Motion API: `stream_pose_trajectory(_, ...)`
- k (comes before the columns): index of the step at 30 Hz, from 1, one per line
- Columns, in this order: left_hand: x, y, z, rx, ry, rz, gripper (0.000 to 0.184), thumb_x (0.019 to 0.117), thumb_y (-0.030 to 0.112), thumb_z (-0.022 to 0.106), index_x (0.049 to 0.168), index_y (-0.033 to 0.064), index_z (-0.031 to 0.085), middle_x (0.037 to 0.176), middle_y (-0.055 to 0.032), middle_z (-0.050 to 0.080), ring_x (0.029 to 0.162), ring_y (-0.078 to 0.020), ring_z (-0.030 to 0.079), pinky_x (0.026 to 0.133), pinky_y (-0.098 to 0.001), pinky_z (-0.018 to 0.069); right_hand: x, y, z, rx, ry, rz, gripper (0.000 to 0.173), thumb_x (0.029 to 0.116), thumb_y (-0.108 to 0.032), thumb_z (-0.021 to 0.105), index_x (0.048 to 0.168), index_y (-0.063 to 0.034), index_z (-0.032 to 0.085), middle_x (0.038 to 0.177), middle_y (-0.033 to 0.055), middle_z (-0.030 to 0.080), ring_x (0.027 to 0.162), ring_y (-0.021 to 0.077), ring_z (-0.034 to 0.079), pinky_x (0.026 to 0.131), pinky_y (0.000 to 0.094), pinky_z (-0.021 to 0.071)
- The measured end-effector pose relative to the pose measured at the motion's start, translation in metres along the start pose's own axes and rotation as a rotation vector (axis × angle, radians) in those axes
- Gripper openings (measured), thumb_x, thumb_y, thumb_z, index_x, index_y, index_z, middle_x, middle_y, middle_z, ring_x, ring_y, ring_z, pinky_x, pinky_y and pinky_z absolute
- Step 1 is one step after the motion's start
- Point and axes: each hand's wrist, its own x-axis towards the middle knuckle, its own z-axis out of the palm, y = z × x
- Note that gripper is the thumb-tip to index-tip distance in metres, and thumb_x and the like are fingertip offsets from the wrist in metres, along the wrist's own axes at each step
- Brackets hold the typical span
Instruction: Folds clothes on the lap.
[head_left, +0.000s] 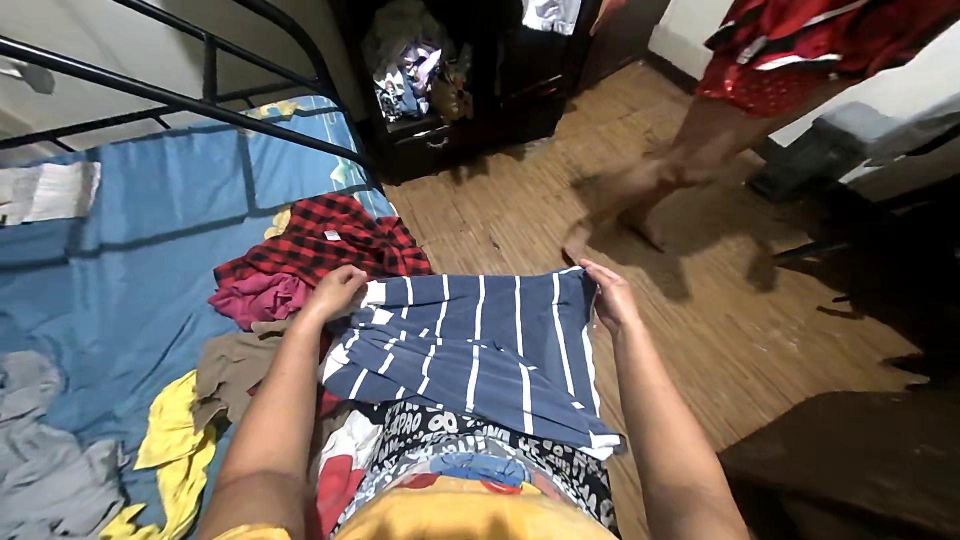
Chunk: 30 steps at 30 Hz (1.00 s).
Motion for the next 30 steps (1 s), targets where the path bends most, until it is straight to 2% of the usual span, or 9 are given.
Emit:
stream_pose_trajectory(4,0.002,-0.006,0.014,0.223,-0.179,-0.124,0.056,0.0982,0.049,0.065,0.111,-0.0052,0.067,0.106,-0.0272,0.068,0.100,-0.0406,0.066,0.095,-0.0630,0.0492,0.000,0.002,0.002,0.023,0.048,0.023,0.029,0.1062,-0.012,0.052,0.126,0.0038,0.066,0.117,0.0142,0.070,0.104,0.0167,0.067,0.091,0.0352,0.0552)
stream_pose_trajectory(7,-0.002,-0.005,0.022,0.321,-0.251,-0.180,0.063,0.0962,0.058,0.062,0.104,-0.0042,0.071,0.098,-0.0234,0.071,0.093,-0.0369,0.069,0.091,-0.0609,0.0524,-0.002,0.005,-0.002,0.005,0.054,0.037,0.029,0.1061,-0.013,0.052,0.126,0.0040,0.066,0.118,0.0144,0.070,0.105,0.0171,0.067,0.092,0.0356,0.0549)
stream_pose_trajectory(10,-0.001,-0.009,0.027,0.259,-0.236,-0.078,0.047,0.0992,0.042,0.065,0.105,-0.0048,0.069,0.099,-0.0251,0.067,0.094,-0.0379,0.065,0.091,-0.0623,0.0489,-0.002,0.010,-0.006,0.004,0.055,0.046,0.030,0.1062,-0.013,0.052,0.126,0.0044,0.065,0.121,0.0150,0.070,0.108,0.0182,0.067,0.094,0.0366,0.0544)
stream_pose_trajectory(15,-0.003,0.000,0.026,-0.092,-0.024,-0.016,0.022,0.0944,0.021,0.072,0.093,0.0004,0.066,0.090,-0.0122,0.066,0.082,-0.0195,0.062,0.079,-0.0435,0.0537,-0.003,0.010,-0.006,0.017,0.071,0.047,0.030,0.1062,-0.012,0.051,0.126,0.0050,0.065,0.122,0.0158,0.069,0.107,0.0180,0.067,0.093,0.0359,0.0545)
stream_pose_trajectory(17,-0.004,0.000,0.022,-0.171,0.048,0.042,0.017,0.0925,0.016,0.073,0.089,0.0017,0.065,0.085,-0.0082,0.064,0.077,-0.0163,0.059,0.074,-0.0400,0.0509,-0.004,0.011,-0.006,0.029,0.073,0.048,0.030,0.1060,-0.013,0.052,0.126,0.0047,0.065,0.121,0.0154,0.070,0.107,0.0177,0.067,0.092,0.0354,0.0545)
stream_pose_trajectory(21,-0.006,-0.007,0.015,-0.299,0.111,0.160,0.016,0.0977,0.018,0.065,0.089,0.0036,0.065,0.083,-0.0059,0.063,0.076,-0.0149,0.060,0.074,-0.0387,0.0526,-0.004,0.014,-0.009,0.024,0.068,0.039,0.030,0.1063,-0.014,0.051,0.125,0.0043,0.066,0.119,0.0148,0.070,0.105,0.0177,0.067,0.092,0.0359,0.0546)
stream_pose_trajectory(25,-0.007,-0.011,0.014,-0.473,0.058,0.213,0.014,0.1011,0.015,0.055,0.089,0.0117,0.061,0.077,0.0057,0.059,0.068,-0.0032,0.055,0.066,-0.0229,0.0493,-0.004,0.013,-0.010,0.039,0.080,0.043,0.029,0.1064,-0.013,0.051,0.125,0.0038,0.066,0.118,0.0144,0.070,0.104,0.0173,0.067,0.091,0.0354,0.0550)
stream_pose_trajectory(28,-0.007,-0.010,0.018,-0.661,-0.017,0.194,0.016,0.0959,0.015,0.053,0.081,0.0196,0.058,0.070,0.0098,0.059,0.063,-0.0016,0.056,0.063,-0.0219,0.0517,-0.005,0.010,-0.009,0.063,0.091,0.051,0.030,0.1064,-0.014,0.051,0.126,0.0037,0.065,0.117,0.0139,0.070,0.103,0.0171,0.067,0.090,0.0353,0.0554)
stream_pose_trajectory(30,-0.002,-0.013,0.024,-0.833,-0.009,0.236,0.009,0.0908,0.015,0.055,0.085,0.0209,0.060,0.072,0.0091,0.064,0.067,-0.0027,0.062,0.066,-0.0243,0.0555,-0.005,0.007,-0.007,0.092,0.089,0.050,0.029,0.1062,-0.014,0.052,0.126,0.0037,0.065,0.116,0.0139,0.071,0.102,0.0173,0.068,0.090,0.0356,0.0560)
